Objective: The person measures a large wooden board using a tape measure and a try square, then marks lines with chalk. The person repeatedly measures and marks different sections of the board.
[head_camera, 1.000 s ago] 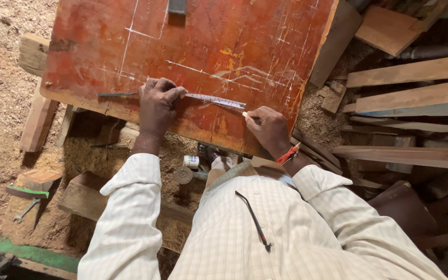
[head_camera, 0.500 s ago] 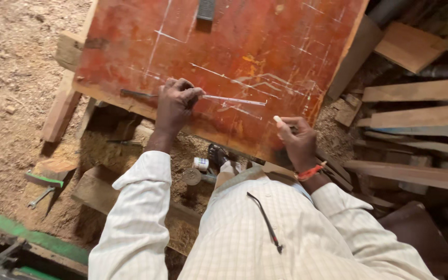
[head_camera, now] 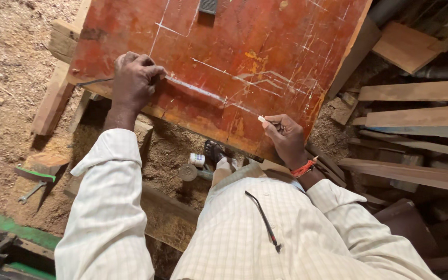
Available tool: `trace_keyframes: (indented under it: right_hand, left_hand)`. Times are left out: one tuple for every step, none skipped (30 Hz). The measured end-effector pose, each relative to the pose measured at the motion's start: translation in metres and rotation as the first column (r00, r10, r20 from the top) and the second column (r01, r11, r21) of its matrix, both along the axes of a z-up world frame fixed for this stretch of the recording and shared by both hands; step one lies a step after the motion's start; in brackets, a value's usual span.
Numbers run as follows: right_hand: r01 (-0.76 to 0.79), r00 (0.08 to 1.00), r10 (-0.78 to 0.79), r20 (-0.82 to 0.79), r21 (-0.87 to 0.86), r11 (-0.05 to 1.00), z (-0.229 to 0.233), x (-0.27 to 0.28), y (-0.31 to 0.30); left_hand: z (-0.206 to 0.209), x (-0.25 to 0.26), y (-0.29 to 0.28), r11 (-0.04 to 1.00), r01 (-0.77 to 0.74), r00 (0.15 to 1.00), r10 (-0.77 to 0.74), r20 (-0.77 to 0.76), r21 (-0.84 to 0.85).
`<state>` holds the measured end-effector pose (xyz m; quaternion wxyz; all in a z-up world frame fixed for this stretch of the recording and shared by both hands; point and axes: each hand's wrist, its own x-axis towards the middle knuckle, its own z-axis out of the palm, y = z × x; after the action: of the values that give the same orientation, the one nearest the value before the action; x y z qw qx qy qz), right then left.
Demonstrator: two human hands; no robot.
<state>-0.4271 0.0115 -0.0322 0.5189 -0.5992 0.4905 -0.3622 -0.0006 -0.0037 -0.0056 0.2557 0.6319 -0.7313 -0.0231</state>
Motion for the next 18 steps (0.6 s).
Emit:
trace_keyframes:
  right_hand:
    - [-0.008, 1.0, 0.009, -0.006, 0.009, 1.0, 0.0, 0.0, 0.0]
    - [0.002, 0.999, -0.002, -0.033, 0.011, 1.0, 0.001, 0.0, 0.001]
    - [0.009, 0.998, -0.008, -0.058, 0.012, 1.0, 0.0, 0.0, 0.001]
    - [0.016, 0.997, -0.014, -0.082, 0.013, 1.0, 0.0, 0.001, 0.002]
    - [0.014, 0.997, -0.013, -0.074, 0.018, 1.0, 0.0, 0.001, 0.002]
    - [0.012, 0.998, -0.011, -0.065, 0.024, 1.0, 0.0, 0.002, 0.002]
    - [0.012, 0.998, -0.011, -0.057, 0.029, 1.0, 0.001, 0.001, 0.002]
    - [0.005, 0.999, -0.004, -0.055, 0.025, 1.0, 0.002, 0.001, 0.002]
    - [-0.008, 0.999, 0.009, -0.048, 0.023, 1.0, 0.002, 0.002, 0.002]
    - [-0.021, 0.999, 0.022, -0.04, 0.02, 1.0, 0.003, 0.005, 0.002]
    - [-0.027, 0.998, 0.028, -0.049, 0.008, 1.0, 0.005, 0.008, 0.003]
    - [-0.033, 0.998, 0.033, -0.057, -0.005, 0.999, 0.007, 0.011, 0.003]
    - [-0.04, 0.997, 0.039, -0.066, -0.016, 0.999, 0.01, 0.014, 0.003]
    - [-0.069, 0.995, 0.067, -0.07, -0.025, 0.997, 0.012, 0.019, 0.003]
    - [-0.095, 0.993, 0.092, -0.076, -0.035, 0.995, 0.015, 0.022, 0.003]
    - [-0.12, 0.99, 0.116, -0.083, -0.045, 0.992, 0.018, 0.026, 0.003]
    - [-0.147, 0.983, 0.139, -0.121, -0.063, 0.987, 0.02, 0.031, 0.003]
    - [-0.175, 0.974, 0.161, -0.159, -0.08, 0.981, 0.023, 0.038, 0.003]
  left_hand:
    - [-0.003, 0.001, 0.0, 1.0, -0.009, 1.0, 0.009, -0.027, 0.017]
    - [-0.006, 0.002, 0.0, 1.0, -0.011, 0.999, 0.012, -0.04, 0.022]
    - [-0.008, 0.004, 0.001, 1.0, -0.016, 0.999, 0.018, -0.049, 0.027]
    - [-0.01, 0.005, 0.003, 0.999, -0.022, 0.998, 0.024, -0.059, 0.032]
    - [-0.011, 0.006, 0.003, 0.999, -0.022, 0.999, 0.023, -0.045, 0.03]
    - [-0.011, 0.007, 0.002, 0.999, -0.022, 0.999, 0.023, -0.032, 0.028]
    - [-0.011, 0.006, 0.001, 0.999, -0.02, 1.0, 0.021, -0.018, 0.025]
    - [-0.011, 0.004, 0.0, 1.0, -0.013, 1.0, 0.013, -0.011, 0.016]
    - [-0.01, 0.005, 0.0, 1.0, -0.012, 1.0, 0.012, 0.0, 0.008]
    - [-0.009, 0.005, 0.001, 1.0, -0.01, 1.0, 0.01, 0.012, 0.0]
    - [-0.008, 0.005, 0.002, 1.0, -0.017, 1.0, 0.017, 0.013, 0.006]
    - [-0.008, 0.005, 0.002, 1.0, -0.025, 1.0, 0.024, 0.014, 0.012]
    - [-0.008, 0.004, 0.003, 0.999, -0.032, 0.999, 0.032, 0.014, 0.02]
    - [-0.009, 0.004, 0.005, 0.999, -0.042, 0.999, 0.041, 0.014, 0.016]
    - [-0.01, 0.003, 0.004, 0.999, -0.047, 0.999, 0.047, 0.011, 0.009]
    - [-0.011, 0.002, 0.004, 0.999, -0.052, 0.999, 0.052, 0.009, 0.003]
    - [-0.013, 0.002, 0.004, 0.998, -0.06, 0.998, 0.06, 0.005, -0.014]
    - [-0.014, 0.002, 0.005, 0.997, -0.067, 0.998, 0.067, 0.002, -0.031]
